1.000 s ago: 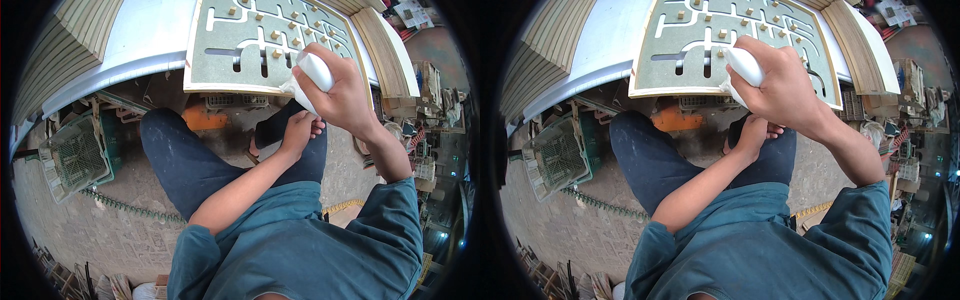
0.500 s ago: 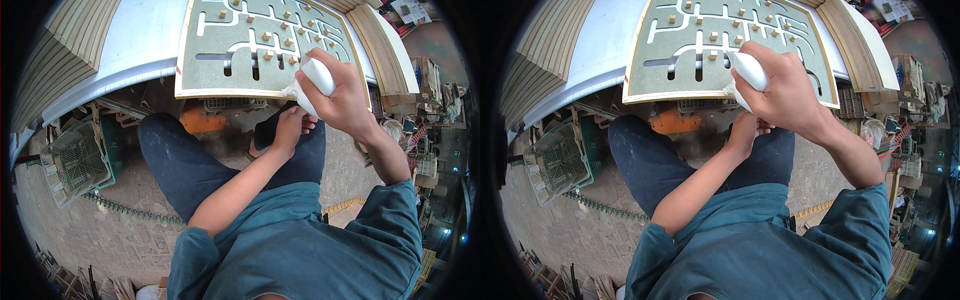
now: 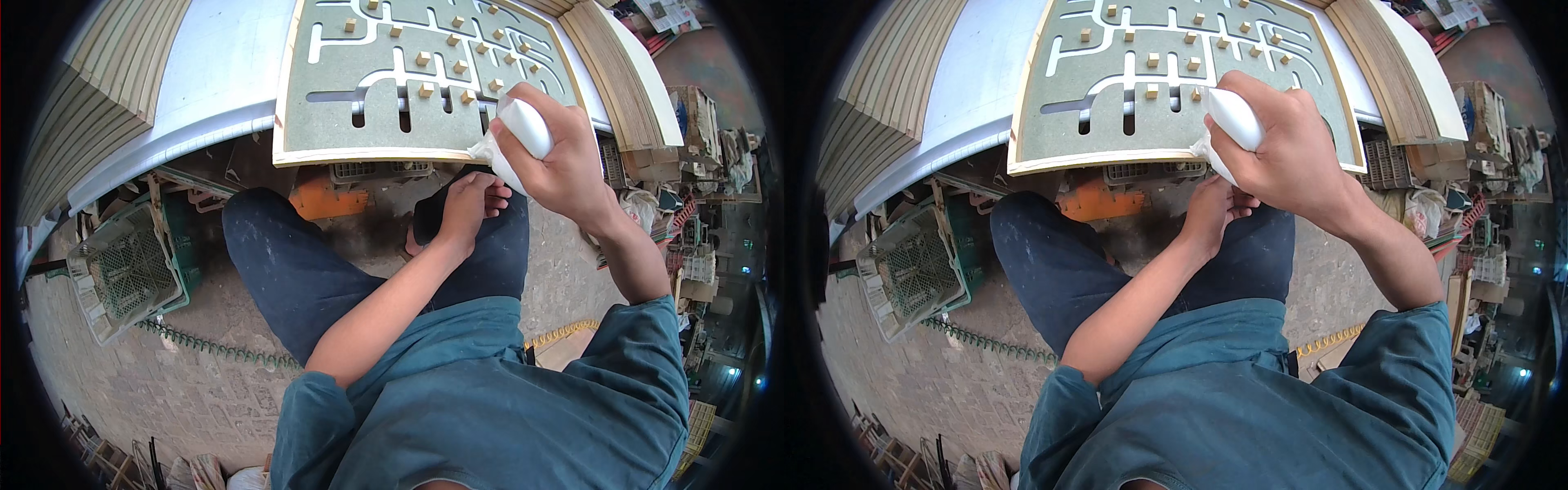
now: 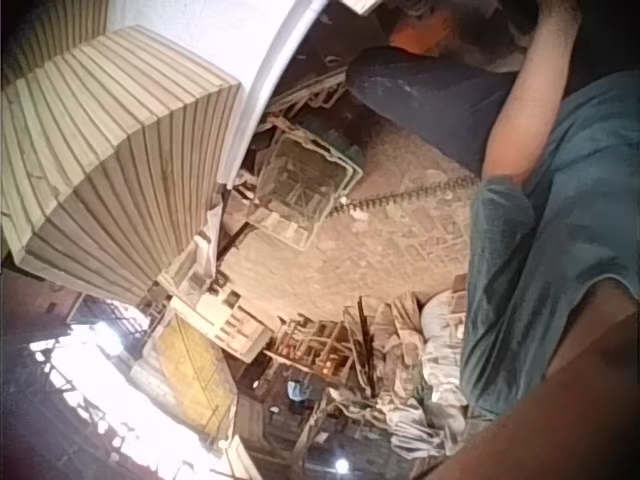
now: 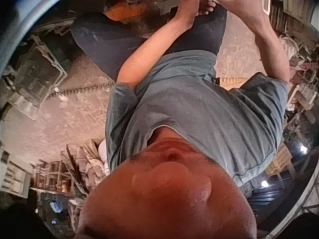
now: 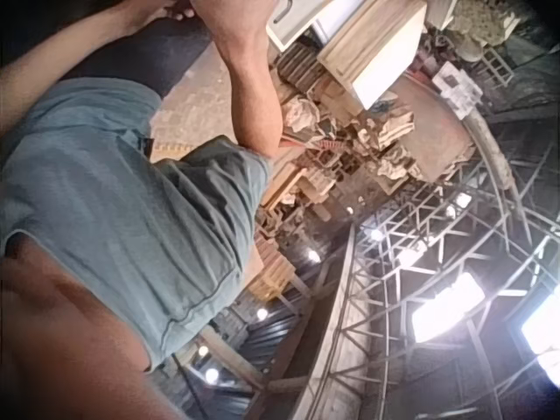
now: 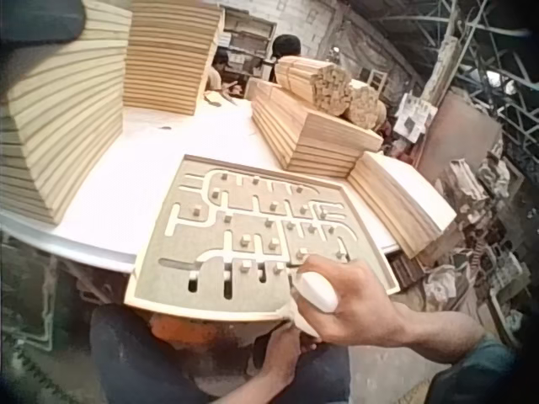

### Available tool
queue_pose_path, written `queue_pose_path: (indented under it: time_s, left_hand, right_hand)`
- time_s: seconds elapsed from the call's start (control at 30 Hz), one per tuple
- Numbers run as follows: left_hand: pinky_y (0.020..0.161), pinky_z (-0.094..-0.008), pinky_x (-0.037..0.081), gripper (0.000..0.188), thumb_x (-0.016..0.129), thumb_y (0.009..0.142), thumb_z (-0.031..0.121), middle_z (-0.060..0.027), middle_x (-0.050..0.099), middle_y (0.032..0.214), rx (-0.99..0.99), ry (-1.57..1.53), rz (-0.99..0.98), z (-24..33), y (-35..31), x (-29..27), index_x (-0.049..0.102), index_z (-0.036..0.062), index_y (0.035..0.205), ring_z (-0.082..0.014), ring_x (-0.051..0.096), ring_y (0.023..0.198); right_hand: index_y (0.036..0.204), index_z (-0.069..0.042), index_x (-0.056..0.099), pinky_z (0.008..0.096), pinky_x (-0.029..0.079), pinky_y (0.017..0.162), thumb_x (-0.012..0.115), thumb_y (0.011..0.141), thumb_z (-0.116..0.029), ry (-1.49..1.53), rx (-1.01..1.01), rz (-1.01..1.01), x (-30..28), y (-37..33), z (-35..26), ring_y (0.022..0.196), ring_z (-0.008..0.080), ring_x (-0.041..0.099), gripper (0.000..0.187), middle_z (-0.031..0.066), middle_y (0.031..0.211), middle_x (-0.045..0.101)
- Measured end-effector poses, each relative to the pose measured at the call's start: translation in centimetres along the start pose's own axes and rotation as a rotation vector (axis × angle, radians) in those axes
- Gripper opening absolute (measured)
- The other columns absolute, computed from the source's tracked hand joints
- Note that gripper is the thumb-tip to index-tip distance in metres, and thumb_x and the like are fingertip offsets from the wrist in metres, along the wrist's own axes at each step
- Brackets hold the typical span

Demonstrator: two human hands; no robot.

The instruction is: Applying glue to the edges of a wooden puzzle board for assembly.

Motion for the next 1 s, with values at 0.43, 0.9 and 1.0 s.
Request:
queue_pose_path:
  time_s: [0.43, 0.9, 1.0]
  left_hand:
    - [0.067, -0.0255, 0.044, 0.020, 0.047, 0.089, 0.022, -0.0049, 0.064, 0.080, -0.036, 0.006, 0.022, -0.4, 0.1, -0.1, 0.058, 0.0051, 0.088, -0.0115, 0.057, 0.069]
    - [0.073, -0.0295, 0.045, 0.022, 0.044, 0.090, 0.022, -0.0071, 0.061, 0.084, -0.049, 0.063, -0.010, -0.7, 0.2, -0.1, 0.056, 0.0039, 0.089, -0.0149, 0.057, 0.076]
    - [0.073, -0.0296, 0.045, 0.022, 0.045, 0.090, 0.022, -0.0071, 0.061, 0.084, -0.046, 0.068, -0.017, -0.7, 0.2, -0.1, 0.056, 0.0036, 0.090, -0.0149, 0.057, 0.076]
  right_hand:
    - [0.087, 0.002, 0.056, 0.0283, 0.044, 0.049, 0.061, 0.081, -0.007, -0.014, 0.032, 0.008, -1.0, -1.0, 0.8, 0.054, 0.0199, 0.062, 0.012, 0.0128, 0.063, 0.060]
    - [0.081, 0.002, 0.056, 0.0323, 0.045, 0.048, 0.062, 0.078, -0.009, -0.051, 0.078, 0.004, -1.8, -1.5, 1.5, 0.055, 0.0292, 0.063, 0.013, 0.0164, 0.062, 0.058]
    - [0.086, 0.001, 0.055, 0.0289, 0.042, 0.050, 0.061, 0.082, -0.009, -0.077, 0.074, -0.032, -1.8, -1.8, 1.8, 0.055, 0.0198, 0.060, 0.013, 0.0133, 0.065, 0.059]
Point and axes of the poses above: each hand's wrist, its own y-axis towards the middle knuckle, its own x-axis out of the palm, z = x × y, the point moved 9 cm from there along y, towards the middle knuckle
